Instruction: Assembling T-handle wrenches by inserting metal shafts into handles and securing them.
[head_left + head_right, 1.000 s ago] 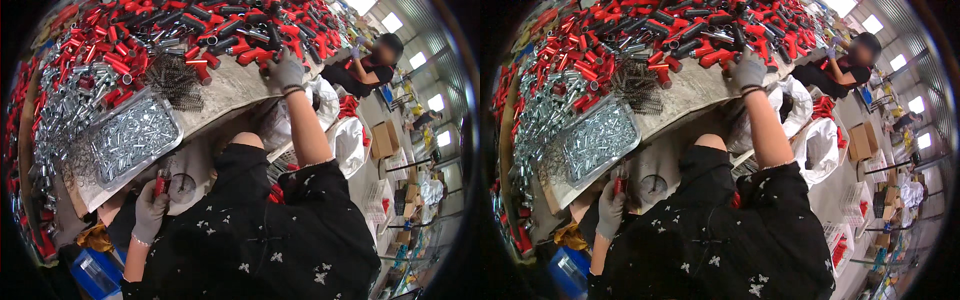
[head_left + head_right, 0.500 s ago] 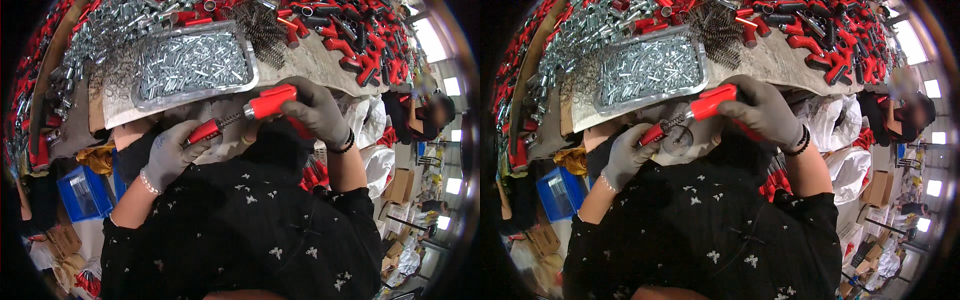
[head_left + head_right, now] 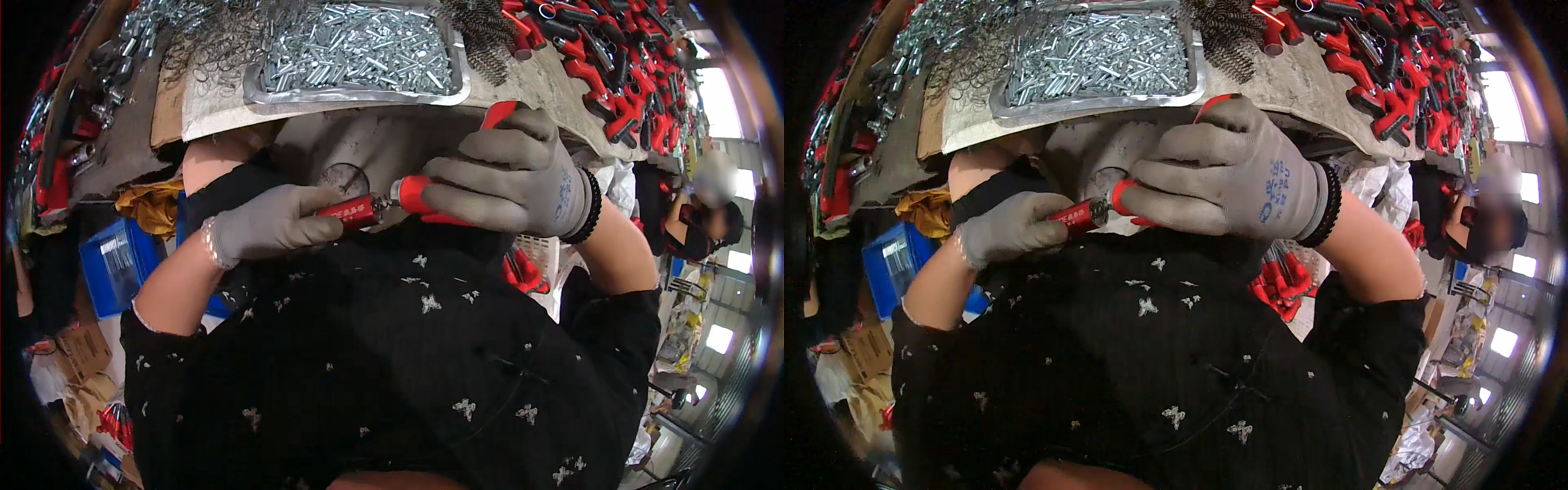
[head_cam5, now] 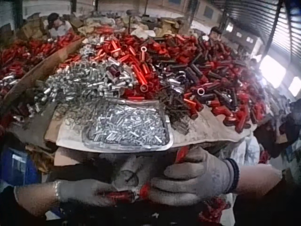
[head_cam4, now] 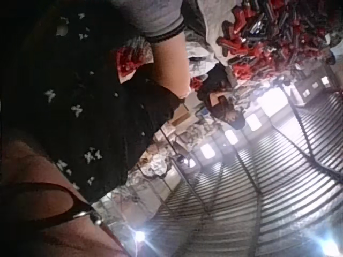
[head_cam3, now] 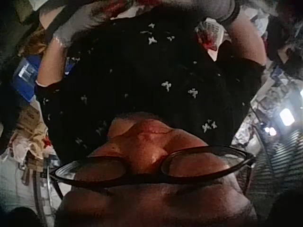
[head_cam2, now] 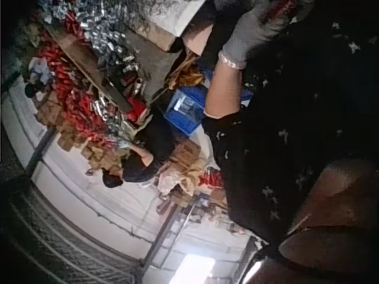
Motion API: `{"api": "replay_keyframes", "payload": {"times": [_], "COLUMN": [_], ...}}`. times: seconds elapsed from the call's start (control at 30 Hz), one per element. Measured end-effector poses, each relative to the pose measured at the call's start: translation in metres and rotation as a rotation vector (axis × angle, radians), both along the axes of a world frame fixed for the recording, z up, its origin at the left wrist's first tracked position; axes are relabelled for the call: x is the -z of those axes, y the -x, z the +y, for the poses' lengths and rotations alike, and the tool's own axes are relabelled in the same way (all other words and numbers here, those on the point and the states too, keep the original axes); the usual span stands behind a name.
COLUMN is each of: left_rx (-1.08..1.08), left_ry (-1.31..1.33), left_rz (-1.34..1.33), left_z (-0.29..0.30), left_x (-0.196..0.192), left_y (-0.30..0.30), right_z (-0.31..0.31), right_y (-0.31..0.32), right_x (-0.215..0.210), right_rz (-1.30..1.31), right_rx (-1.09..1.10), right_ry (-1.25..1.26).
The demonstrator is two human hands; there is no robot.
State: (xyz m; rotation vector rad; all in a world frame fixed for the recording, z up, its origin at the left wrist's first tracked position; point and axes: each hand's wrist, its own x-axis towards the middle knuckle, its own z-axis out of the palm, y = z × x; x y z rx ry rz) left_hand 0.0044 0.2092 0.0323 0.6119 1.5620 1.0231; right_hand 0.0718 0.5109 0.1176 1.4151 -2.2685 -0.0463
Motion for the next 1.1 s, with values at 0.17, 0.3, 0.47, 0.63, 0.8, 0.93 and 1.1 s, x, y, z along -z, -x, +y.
{"api": "replay_keyframes", "payload": {"times": [0.17, 0.3, 0.47, 0.63, 0.8, 0.93, 1.1], "left_rx": [0.098, 0.081, 0.226, 0.29, 0.178, 0.104, -0.036], "left_ry": [-0.099, -0.056, -0.2, -0.254, -0.092, -0.127, -0.036], "left_rz": [-0.188, -0.36, -0.098, -0.08, -0.159, 0.054, 0.477], "left_z": [-0.014, -0.019, -0.015, -0.011, -0.007, -0.007, -0.005], "left_x": [0.02, 0.018, 0.017, 0.014, 0.011, -0.018, -0.042], "left_y": [0.001, -0.005, -0.008, -0.01, -0.012, -0.015, -0.02], "right_z": [-0.011, -0.017, -0.03, -0.032, -0.032, -0.025, -0.023], "right_y": [0.003, -0.001, -0.01, -0.011, -0.011, -0.014, -0.008], "right_x": [-0.001, -0.006, -0.003, 0.002, 0.002, 0.005, 0.002], "right_rz": [-0.558, -0.418, -0.094, 0.107, 0.173, -0.124, -0.82], "right_rx": [0.038, -0.017, -0.139, -0.254, -0.237, -0.052, 0.183], "right_ry": [0.291, 0.226, 0.032, -0.063, -0.107, -0.046, 0.19]}}
